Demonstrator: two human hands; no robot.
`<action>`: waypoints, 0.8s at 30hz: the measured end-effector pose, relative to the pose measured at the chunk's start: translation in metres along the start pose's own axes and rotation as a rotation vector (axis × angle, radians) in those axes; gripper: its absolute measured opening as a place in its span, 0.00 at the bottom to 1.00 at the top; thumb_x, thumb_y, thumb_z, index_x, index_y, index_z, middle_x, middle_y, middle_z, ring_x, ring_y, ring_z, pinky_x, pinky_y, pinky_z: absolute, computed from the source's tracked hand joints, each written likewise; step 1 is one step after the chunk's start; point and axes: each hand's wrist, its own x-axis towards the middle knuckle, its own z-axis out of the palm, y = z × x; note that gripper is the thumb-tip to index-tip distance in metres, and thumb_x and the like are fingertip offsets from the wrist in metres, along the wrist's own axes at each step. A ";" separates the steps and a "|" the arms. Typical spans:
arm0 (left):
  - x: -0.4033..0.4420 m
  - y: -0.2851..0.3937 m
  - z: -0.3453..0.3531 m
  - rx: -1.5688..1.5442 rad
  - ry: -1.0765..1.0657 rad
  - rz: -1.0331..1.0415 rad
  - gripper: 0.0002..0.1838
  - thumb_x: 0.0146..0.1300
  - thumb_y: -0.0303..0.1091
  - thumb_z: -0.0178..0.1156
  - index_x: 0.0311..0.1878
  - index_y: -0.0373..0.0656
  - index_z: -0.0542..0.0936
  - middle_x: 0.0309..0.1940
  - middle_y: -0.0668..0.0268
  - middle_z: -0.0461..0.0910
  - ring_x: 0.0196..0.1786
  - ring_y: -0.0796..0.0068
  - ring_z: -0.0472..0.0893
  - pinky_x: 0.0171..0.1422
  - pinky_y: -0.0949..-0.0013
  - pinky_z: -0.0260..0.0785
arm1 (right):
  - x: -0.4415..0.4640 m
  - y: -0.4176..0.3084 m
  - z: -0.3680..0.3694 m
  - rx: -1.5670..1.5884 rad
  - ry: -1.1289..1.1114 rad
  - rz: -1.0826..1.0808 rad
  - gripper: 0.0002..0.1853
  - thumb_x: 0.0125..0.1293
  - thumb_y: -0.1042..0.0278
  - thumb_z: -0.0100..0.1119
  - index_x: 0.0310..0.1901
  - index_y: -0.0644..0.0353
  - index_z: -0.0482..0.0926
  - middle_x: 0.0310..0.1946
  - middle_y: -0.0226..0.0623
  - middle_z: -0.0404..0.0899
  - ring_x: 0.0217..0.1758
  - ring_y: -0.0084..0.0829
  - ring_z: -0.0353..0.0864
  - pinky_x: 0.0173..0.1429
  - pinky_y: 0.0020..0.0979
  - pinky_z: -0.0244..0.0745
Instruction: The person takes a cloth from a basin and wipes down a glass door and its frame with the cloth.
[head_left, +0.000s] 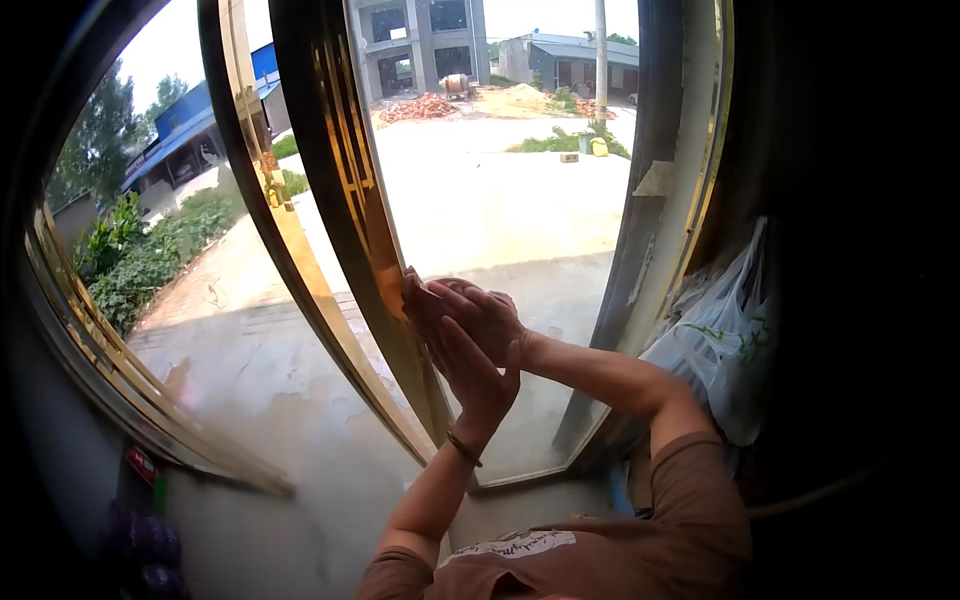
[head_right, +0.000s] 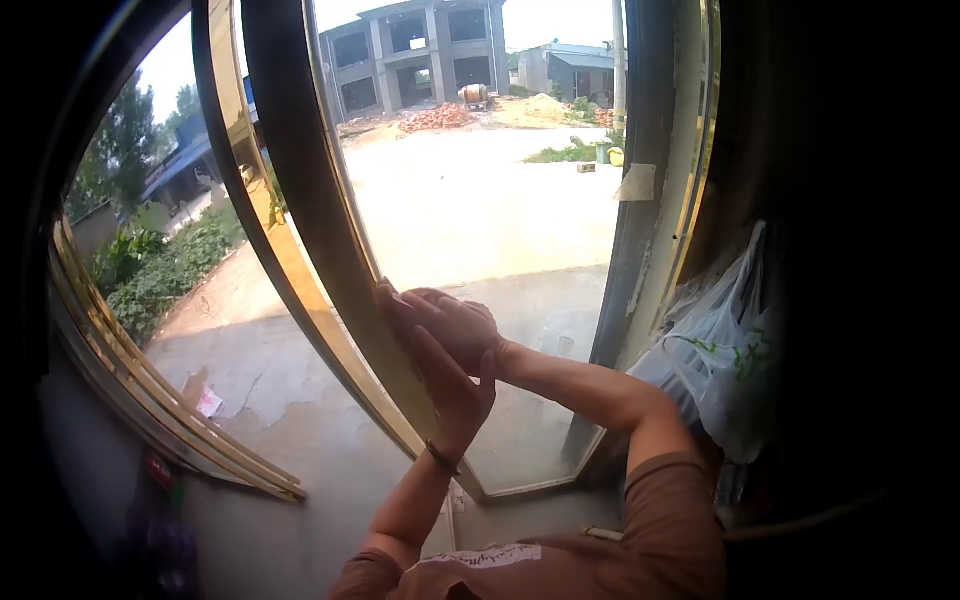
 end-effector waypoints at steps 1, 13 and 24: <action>0.040 -0.007 0.004 0.076 0.147 0.064 0.51 0.73 0.58 0.54 0.80 0.26 0.46 0.77 0.31 0.53 0.79 0.27 0.54 0.82 0.35 0.46 | 0.027 -0.022 -0.016 0.191 0.054 0.043 0.27 0.77 0.63 0.49 0.75 0.58 0.64 0.69 0.36 0.72 0.74 0.31 0.69 0.79 0.34 0.62; 0.314 -0.033 -0.079 0.227 0.532 0.444 0.40 0.74 0.54 0.56 0.81 0.43 0.59 0.78 0.54 0.65 0.80 0.53 0.64 0.84 0.48 0.49 | 0.318 -0.214 -0.180 -0.694 0.630 -0.735 0.23 0.60 0.56 0.75 0.55 0.56 0.83 0.45 0.38 0.86 0.48 0.42 0.87 0.55 0.41 0.83; 0.250 -0.055 -0.068 0.231 0.316 0.247 0.59 0.61 0.62 0.67 0.84 0.41 0.48 0.84 0.49 0.47 0.87 0.50 0.44 0.86 0.44 0.35 | 0.200 -0.200 -0.180 -1.058 0.397 -0.712 0.26 0.64 0.53 0.70 0.61 0.53 0.79 0.54 0.33 0.84 0.57 0.35 0.84 0.67 0.41 0.75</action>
